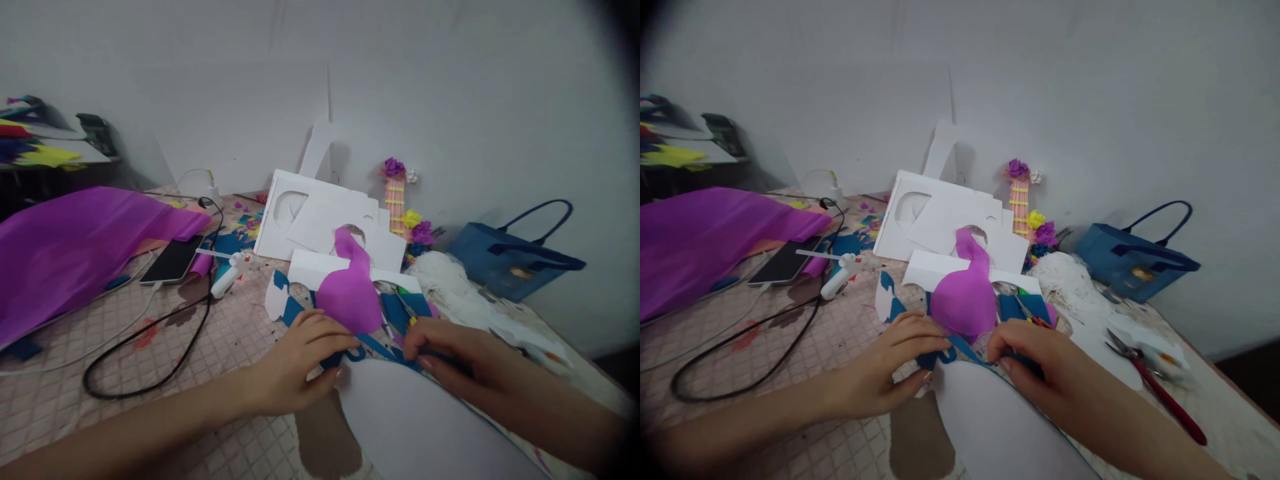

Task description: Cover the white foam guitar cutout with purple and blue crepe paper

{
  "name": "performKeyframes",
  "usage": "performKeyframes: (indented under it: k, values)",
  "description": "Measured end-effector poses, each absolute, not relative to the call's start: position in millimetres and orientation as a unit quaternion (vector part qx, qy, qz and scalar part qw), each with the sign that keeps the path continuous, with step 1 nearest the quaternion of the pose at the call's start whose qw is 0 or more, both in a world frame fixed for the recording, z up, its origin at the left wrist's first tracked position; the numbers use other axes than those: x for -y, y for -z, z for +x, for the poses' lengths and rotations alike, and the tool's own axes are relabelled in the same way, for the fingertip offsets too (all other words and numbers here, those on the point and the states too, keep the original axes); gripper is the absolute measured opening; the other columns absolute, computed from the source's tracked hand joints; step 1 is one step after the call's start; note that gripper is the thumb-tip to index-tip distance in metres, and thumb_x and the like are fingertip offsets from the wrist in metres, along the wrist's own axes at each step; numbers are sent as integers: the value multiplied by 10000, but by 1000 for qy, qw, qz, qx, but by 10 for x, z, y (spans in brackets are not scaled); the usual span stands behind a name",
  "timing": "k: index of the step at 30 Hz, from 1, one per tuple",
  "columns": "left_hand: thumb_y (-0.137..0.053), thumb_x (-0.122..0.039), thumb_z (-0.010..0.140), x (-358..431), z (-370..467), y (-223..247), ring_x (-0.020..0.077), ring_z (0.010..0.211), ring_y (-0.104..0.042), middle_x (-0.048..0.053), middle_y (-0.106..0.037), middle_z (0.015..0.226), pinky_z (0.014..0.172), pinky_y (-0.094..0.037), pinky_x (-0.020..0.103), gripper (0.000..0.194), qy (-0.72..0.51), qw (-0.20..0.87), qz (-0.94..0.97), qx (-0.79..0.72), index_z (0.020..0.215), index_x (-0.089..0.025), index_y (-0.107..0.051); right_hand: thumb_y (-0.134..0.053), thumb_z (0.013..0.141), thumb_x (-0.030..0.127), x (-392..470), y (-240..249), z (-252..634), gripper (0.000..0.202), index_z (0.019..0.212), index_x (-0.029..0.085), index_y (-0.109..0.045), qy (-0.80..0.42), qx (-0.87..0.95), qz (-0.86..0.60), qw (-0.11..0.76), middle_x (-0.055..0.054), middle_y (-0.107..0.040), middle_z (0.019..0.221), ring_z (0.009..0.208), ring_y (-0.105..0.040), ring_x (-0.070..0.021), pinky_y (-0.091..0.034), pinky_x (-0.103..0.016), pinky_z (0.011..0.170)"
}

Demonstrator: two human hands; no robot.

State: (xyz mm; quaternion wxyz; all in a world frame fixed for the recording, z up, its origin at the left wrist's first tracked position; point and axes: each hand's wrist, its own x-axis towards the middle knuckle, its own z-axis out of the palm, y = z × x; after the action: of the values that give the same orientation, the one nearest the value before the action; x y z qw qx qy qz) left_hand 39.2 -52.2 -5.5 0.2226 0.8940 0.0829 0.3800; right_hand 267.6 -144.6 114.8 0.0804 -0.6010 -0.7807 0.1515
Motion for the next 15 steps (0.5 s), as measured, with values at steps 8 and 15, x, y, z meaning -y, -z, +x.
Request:
performKeyframes:
  k: [8,15]
  values:
    - [-483,-95,861,530,402,34,194,1112,-533,75,-613,1175,1077,-317,417,400,-376,199,900,-91,1245,-207,-496,-558,854,349,1555,-970,2634,312,1153,402,-486,-97,753,-648,61,49,-649,1137,1006,-633,-198,-521,-359,829]
    - [-499,-91,870,457,138,-55,199,1151,-529,97,-597,1206,1026,-401,386,442,-437,125,879,-145,1292,-213,-451,-531,873,342,1515,-875,2639,291,1161,374,-506,-77,772,-621,111,34,-693,971,768,-669,-162,-552,-281,647]
